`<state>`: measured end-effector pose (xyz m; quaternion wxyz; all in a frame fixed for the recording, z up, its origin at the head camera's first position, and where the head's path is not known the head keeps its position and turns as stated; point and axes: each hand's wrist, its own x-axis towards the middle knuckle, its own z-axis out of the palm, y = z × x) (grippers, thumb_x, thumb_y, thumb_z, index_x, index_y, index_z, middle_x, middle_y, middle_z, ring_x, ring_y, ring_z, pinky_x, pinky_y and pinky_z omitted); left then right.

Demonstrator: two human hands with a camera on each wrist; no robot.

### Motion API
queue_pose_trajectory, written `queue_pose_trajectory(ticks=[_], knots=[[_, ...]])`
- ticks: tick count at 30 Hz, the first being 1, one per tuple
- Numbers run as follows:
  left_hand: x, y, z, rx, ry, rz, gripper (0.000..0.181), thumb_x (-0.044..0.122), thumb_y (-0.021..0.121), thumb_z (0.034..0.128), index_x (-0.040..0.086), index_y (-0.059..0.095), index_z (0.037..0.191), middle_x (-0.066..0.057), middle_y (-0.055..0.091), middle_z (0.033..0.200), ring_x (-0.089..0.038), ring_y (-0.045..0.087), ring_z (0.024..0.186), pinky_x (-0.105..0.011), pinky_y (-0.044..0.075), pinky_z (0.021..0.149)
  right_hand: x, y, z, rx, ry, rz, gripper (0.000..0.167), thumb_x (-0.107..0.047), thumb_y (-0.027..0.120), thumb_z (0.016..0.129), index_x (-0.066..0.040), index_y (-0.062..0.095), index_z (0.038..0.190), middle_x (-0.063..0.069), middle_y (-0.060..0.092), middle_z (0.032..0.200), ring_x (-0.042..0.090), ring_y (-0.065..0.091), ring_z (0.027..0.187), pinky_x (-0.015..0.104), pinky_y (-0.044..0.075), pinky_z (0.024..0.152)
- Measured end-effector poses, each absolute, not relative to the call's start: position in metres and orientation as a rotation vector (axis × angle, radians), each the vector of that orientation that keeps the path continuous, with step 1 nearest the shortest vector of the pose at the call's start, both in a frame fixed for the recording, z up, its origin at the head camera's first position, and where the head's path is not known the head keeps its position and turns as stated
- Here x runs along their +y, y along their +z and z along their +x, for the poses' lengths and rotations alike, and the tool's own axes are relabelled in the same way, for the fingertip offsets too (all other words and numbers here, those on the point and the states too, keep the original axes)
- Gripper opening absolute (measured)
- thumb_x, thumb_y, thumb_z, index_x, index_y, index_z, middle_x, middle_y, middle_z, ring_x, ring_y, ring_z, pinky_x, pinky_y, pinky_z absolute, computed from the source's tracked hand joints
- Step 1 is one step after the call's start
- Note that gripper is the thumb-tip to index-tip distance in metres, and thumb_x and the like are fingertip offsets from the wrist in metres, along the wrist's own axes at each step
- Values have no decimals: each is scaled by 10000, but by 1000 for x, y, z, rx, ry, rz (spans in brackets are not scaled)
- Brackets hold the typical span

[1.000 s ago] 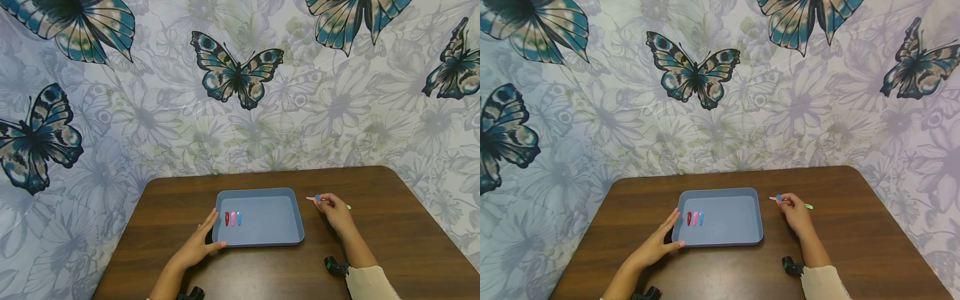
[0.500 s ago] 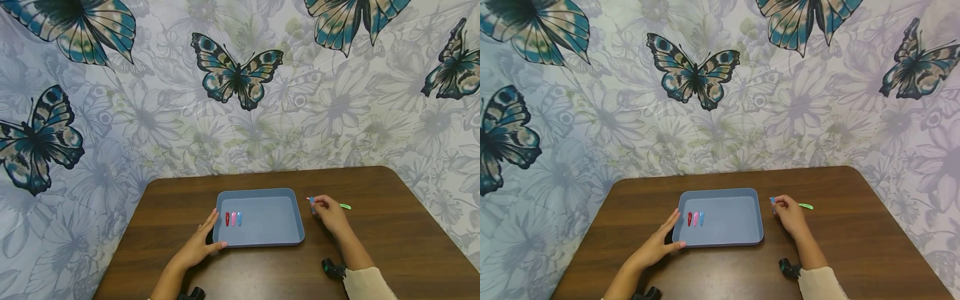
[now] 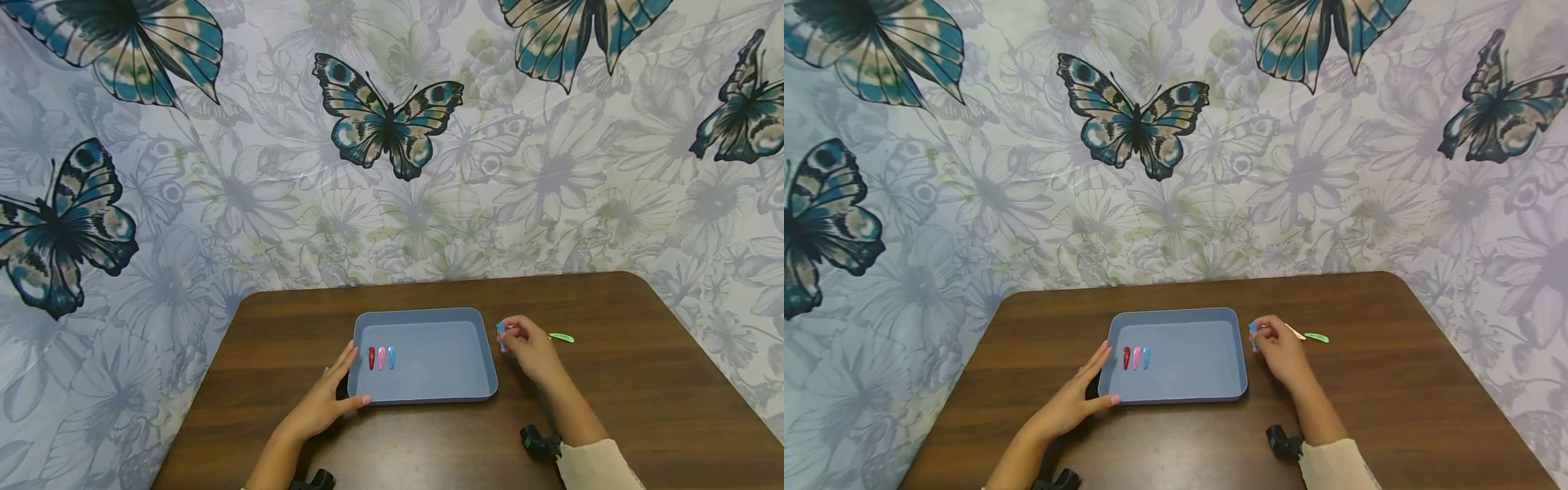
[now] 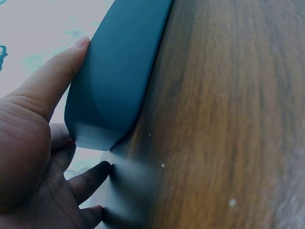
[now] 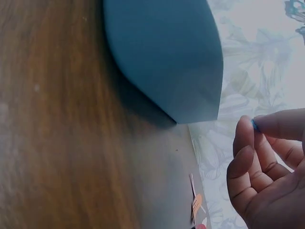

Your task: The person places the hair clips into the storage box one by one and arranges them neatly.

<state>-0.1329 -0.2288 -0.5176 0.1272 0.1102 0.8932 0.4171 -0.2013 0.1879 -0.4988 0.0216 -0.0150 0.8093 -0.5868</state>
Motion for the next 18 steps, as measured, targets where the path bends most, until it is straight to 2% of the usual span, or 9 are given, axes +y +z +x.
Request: queue_pose_trajectory(ticks=[10, 18], knots=[[-228, -516, -132, 2594, 1222, 309, 997, 504, 742, 880, 266, 140, 1639, 96, 1, 1723, -341, 47, 1589, -667, -49, 1233, 180, -497, -196, 2451, -1831, -230, 300, 5, 559, 982, 18, 583, 1281, 222, 663, 941, 151, 678, 687, 277, 578, 647], [-228, -516, -131, 2602, 1220, 302, 1002, 503, 749, 874, 270, 144, 1639, 103, 8, 1722, -321, 58, 1591, -648, -43, 1245, 172, -496, -192, 2373, -1845, -316, 329, 15, 545, 992, 45, 542, 1320, 305, 631, 981, 172, 684, 678, 281, 582, 615]])
